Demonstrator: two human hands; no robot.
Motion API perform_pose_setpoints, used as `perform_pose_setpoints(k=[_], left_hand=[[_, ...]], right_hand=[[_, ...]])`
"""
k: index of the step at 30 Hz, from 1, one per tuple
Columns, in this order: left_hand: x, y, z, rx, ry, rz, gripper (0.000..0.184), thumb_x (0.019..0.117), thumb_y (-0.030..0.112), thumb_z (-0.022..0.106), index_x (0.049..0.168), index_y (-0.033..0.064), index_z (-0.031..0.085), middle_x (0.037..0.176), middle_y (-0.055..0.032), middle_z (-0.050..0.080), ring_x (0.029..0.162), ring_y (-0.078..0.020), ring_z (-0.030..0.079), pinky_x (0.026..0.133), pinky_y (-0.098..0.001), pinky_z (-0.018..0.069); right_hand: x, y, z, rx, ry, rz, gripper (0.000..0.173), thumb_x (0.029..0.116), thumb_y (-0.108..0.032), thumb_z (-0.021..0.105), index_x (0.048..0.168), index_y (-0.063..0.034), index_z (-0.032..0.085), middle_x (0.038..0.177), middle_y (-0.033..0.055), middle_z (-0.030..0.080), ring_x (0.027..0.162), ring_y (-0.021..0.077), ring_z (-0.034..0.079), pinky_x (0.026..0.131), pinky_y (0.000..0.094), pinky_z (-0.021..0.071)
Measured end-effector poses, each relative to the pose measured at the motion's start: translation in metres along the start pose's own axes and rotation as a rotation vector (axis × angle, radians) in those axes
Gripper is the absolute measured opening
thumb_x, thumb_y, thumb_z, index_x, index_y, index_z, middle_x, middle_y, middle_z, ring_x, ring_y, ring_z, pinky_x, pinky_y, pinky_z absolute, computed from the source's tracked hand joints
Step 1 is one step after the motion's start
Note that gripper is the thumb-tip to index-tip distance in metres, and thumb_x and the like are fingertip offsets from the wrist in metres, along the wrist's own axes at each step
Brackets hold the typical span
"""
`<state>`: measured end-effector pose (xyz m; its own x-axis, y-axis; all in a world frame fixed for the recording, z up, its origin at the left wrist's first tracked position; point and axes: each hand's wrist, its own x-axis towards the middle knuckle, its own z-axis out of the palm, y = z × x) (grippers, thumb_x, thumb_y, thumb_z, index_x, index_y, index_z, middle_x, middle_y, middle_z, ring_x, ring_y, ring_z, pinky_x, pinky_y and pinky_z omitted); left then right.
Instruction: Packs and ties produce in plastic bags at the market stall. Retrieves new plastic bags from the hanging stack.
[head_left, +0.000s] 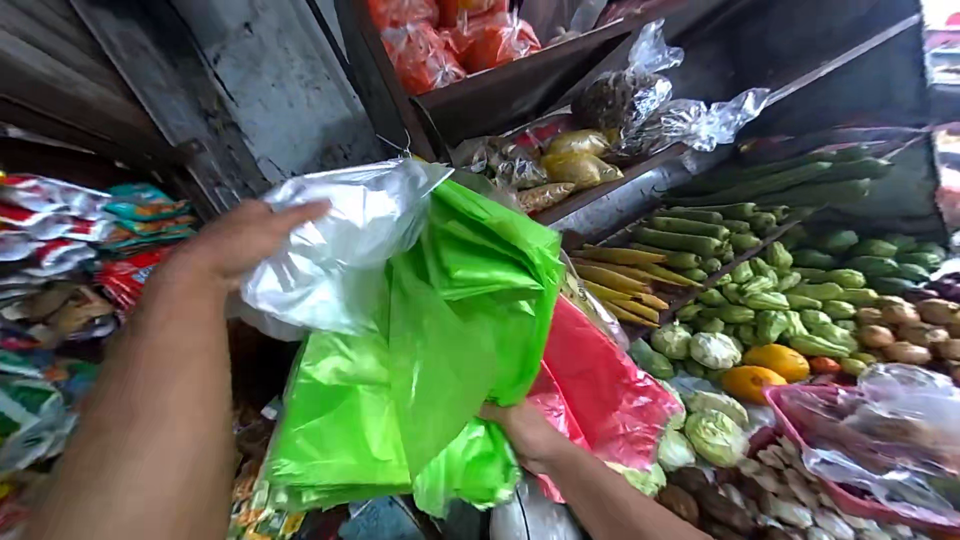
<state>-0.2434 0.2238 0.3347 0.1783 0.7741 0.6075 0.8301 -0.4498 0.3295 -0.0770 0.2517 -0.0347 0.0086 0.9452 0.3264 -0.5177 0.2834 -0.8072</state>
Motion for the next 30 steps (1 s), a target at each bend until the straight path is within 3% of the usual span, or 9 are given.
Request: perform_pose_setpoints(k=[3, 7, 10, 15, 18, 21, 24, 28, 30], left_hand=[[0.036, 0.025, 0.007, 0.087, 0.378, 0.092, 0.076, 0.0945, 0.062, 0.063, 0.129, -0.0054, 0.060, 0.126, -0.0375, 0.059, 0.122, -0.0550, 0.055, 0.100, -0.0772, 0.0376], [0.069, 0.067, 0.026, 0.120, 0.465, 0.327, 0.073, 0.0960, 0.054, 0.063, 0.143, -0.0014, 0.052, 0.146, -0.0301, 0.048, 0.139, -0.0456, 0.045, 0.114, -0.0644, 0.0338], [0.099, 0.077, 0.064, -0.097, 0.175, 0.294, 0.059, 0.1021, 0.052, 0.054, 0.126, -0.0012, 0.063, 0.123, -0.0249, 0.065, 0.115, -0.0365, 0.063, 0.099, -0.0611, 0.0485], [0.106, 0.054, 0.110, -0.095, -0.134, 0.226, 0.043, 0.1101, 0.033, 0.045, 0.120, -0.0049, 0.062, 0.115, -0.0215, 0.065, 0.102, -0.0269, 0.063, 0.091, -0.0448, 0.0520], [0.114, 0.051, 0.112, -0.040, -0.147, 0.202, 0.043, 0.1102, 0.029, 0.047, 0.123, -0.0089, 0.062, 0.125, -0.0283, 0.064, 0.115, -0.0376, 0.063, 0.101, -0.0545, 0.0473], [0.087, 0.032, 0.111, -0.109, -0.137, 0.326, 0.037, 0.1107, 0.025, 0.045, 0.132, -0.0001, 0.060, 0.128, -0.0179, 0.065, 0.116, -0.0232, 0.062, 0.103, -0.0430, 0.0484], [0.075, 0.021, 0.118, -0.231, -0.037, 0.482, 0.024, 0.1066, 0.018, 0.051, 0.115, 0.0007, 0.065, 0.102, -0.0095, 0.068, 0.089, -0.0101, 0.064, 0.081, -0.0300, 0.0550], [0.106, 0.051, 0.104, -0.160, -0.091, 0.155, 0.036, 0.1103, 0.018, 0.046, 0.121, -0.0123, 0.063, 0.121, -0.0281, 0.066, 0.112, -0.0331, 0.064, 0.103, -0.0470, 0.0473], [0.102, 0.043, 0.097, -0.197, -0.016, 0.257, 0.032, 0.1086, 0.016, 0.050, 0.114, -0.0116, 0.065, 0.112, -0.0261, 0.068, 0.104, -0.0294, 0.066, 0.095, -0.0430, 0.0505]], right_hand=[[-0.016, -0.022, -0.050, -0.100, 0.011, -0.032, 0.036, 0.0946, -0.010, 0.069, 0.128, -0.0015, 0.059, 0.109, 0.0120, 0.073, 0.099, 0.0206, 0.073, 0.090, 0.0414, 0.0621], [-0.033, -0.052, -0.083, -0.508, 0.109, -0.170, 0.024, 0.0949, -0.019, 0.069, 0.115, -0.0056, 0.068, 0.100, 0.0043, 0.075, 0.094, 0.0128, 0.073, 0.089, 0.0368, 0.0615], [-0.048, -0.059, -0.084, -0.805, 0.182, -0.248, 0.021, 0.0963, -0.029, 0.067, 0.106, -0.0108, 0.072, 0.095, 0.0011, 0.074, 0.091, 0.0110, 0.072, 0.087, 0.0393, 0.0605], [-0.060, -0.055, -0.065, -0.981, 0.168, -0.323, 0.022, 0.0962, -0.031, 0.065, 0.101, -0.0109, 0.072, 0.091, 0.0023, 0.074, 0.088, 0.0138, 0.072, 0.084, 0.0425, 0.0604], [-0.056, -0.050, -0.067, -0.950, 0.191, -0.307, 0.022, 0.0968, -0.031, 0.064, 0.102, -0.0113, 0.072, 0.091, 0.0015, 0.074, 0.089, 0.0122, 0.072, 0.085, 0.0407, 0.0604], [-0.051, -0.045, -0.068, -0.891, 0.223, -0.281, 0.021, 0.0968, -0.028, 0.065, 0.105, -0.0105, 0.071, 0.093, 0.0014, 0.074, 0.089, 0.0109, 0.072, 0.085, 0.0392, 0.0606], [-0.050, -0.059, -0.049, -0.816, 0.209, -0.256, 0.025, 0.0973, -0.021, 0.065, 0.115, -0.0041, 0.069, 0.102, 0.0074, 0.074, 0.097, 0.0153, 0.072, 0.092, 0.0403, 0.0590], [-0.064, -0.115, 0.010, -0.916, 0.131, -0.460, 0.025, 0.0996, -0.009, 0.059, 0.114, 0.0096, 0.065, 0.104, 0.0214, 0.071, 0.099, 0.0235, 0.071, 0.091, 0.0344, 0.0571], [-0.101, -0.203, 0.097, -0.895, 0.182, -0.039, 0.023, 0.0999, 0.010, 0.050, 0.119, 0.0163, 0.062, 0.116, 0.0284, 0.065, 0.109, 0.0267, 0.063, 0.101, 0.0326, 0.0457]])
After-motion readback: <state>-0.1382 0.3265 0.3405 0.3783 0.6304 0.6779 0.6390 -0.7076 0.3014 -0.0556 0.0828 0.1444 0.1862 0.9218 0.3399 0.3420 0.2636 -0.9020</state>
